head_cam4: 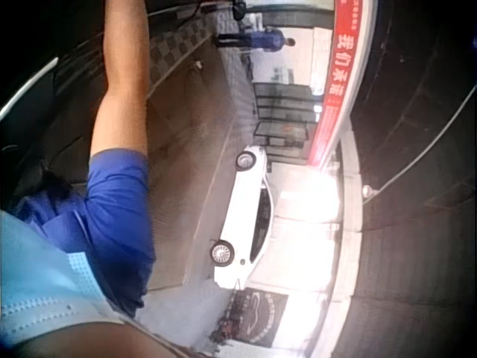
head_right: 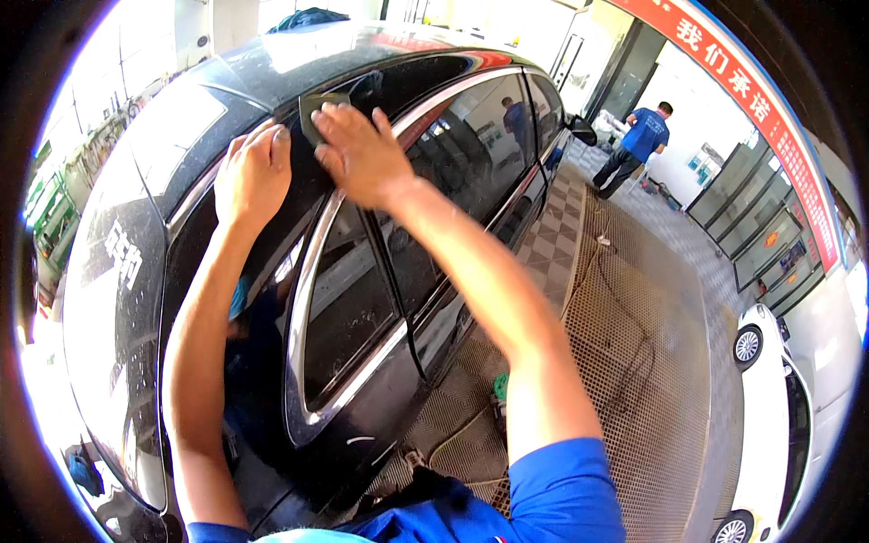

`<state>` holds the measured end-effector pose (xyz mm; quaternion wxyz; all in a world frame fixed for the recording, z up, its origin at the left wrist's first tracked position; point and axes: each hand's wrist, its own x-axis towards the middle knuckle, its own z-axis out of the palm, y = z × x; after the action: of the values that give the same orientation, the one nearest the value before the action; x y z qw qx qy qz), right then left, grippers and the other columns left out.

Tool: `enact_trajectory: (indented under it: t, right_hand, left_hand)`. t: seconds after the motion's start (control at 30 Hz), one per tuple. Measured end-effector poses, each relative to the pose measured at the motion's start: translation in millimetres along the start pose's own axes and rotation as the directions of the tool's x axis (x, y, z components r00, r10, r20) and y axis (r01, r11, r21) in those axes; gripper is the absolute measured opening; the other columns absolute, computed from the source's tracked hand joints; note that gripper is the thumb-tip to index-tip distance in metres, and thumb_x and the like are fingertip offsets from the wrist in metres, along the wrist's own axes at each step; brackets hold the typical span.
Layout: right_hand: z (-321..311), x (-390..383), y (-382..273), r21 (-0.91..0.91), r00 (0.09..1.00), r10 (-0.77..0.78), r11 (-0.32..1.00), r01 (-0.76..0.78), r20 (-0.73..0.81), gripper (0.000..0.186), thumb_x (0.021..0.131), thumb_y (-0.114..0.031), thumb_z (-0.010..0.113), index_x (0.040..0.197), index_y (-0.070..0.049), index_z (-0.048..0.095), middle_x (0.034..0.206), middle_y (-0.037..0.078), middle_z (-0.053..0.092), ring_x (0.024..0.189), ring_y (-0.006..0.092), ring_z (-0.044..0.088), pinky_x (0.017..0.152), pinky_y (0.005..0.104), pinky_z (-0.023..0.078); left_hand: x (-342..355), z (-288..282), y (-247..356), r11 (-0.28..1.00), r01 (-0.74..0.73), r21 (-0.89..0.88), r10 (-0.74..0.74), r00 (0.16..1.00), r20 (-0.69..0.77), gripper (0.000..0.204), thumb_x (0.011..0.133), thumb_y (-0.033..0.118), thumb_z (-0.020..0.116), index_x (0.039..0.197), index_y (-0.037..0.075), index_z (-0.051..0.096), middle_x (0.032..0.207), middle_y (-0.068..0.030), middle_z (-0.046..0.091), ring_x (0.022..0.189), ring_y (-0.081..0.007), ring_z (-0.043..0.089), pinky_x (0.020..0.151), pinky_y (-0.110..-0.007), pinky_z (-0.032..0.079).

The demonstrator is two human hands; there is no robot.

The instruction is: The person handles sandpaper and a bucket of water to wet-sand the rear fender and window trim of a black car, then operates a power buffer on the lower side of the car.

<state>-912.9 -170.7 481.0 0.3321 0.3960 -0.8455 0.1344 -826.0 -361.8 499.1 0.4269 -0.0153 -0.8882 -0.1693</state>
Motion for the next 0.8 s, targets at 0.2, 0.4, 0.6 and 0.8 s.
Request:
enact_trajectory:
  t: [0.2, 0.4, 0.6, 0.8]
  right_hand:
    - [9.9, 44.4, 54.7, -0.08, 0.97, 0.237, 0.967, -0.241, -0.053, 0.059, 0.109, -0.047, 0.036, 0.158, -0.015, 0.042, 0.166, 0.011, 0.038, 0.155, 0.0274, 0.031, 0.122, 0.0612, 0.025]
    - [13.7, 64.5, 115.4, -0.162, 0.997, -0.068, 0.985, 0.061, -0.038, 0.055, 0.109, -0.042, 0.042, 0.153, -0.01, 0.048, 0.159, 0.013, 0.047, 0.148, 0.031, 0.041, 0.122, 0.0542, 0.029]
    - [51.0, 2.9, 29.5, 0.166, 0.948, -0.295, 0.935, 0.312, -0.123, 0.053, 0.113, -0.034, 0.035, 0.155, -0.003, 0.044, 0.161, 0.016, 0.044, 0.152, 0.0334, 0.037, 0.125, 0.0452, 0.026]
    - [-13.0, 83.4, 226.5, 0.013, 1.0, -0.001, 1.0, 0.001, 0.013, 0.063, 0.113, -0.041, 0.033, 0.157, 0.002, 0.039, 0.164, 0.018, 0.039, 0.154, 0.0315, 0.033, 0.128, 0.0392, 0.021]
  left_hand:
    - [12.2, 13.4, 20.4, 0.992, -0.056, -0.11, 0.053, 0.998, -0.038, 0.038, 0.106, 0.033, 0.047, 0.103, 0.006, 0.073, 0.118, -0.0132, 0.073, 0.114, -0.0394, 0.065, 0.1, -0.05, 0.052]
    - [12.4, 2.0, 17.4, 0.996, -0.061, -0.06, 0.055, 0.994, -0.093, 0.037, 0.102, 0.03, 0.048, 0.094, 0.007, 0.075, 0.111, -0.0134, 0.074, 0.109, -0.0367, 0.068, 0.096, -0.048, 0.054]
    - [-17.8, -10.0, -6.1, 0.999, 0.026, 0.037, -0.029, 0.995, 0.093, 0.035, 0.089, 0.035, 0.061, 0.088, 0.007, 0.081, 0.101, -0.015, 0.077, 0.108, -0.032, 0.071, 0.097, -0.044, 0.053]
    - [11.3, 3.2, 47.0, 0.975, 0.036, -0.219, -0.039, 0.999, -0.007, 0.045, 0.092, 0.042, 0.059, 0.091, 0.004, 0.081, 0.103, -0.0183, 0.078, 0.111, -0.0338, 0.07, 0.1, -0.042, 0.051]
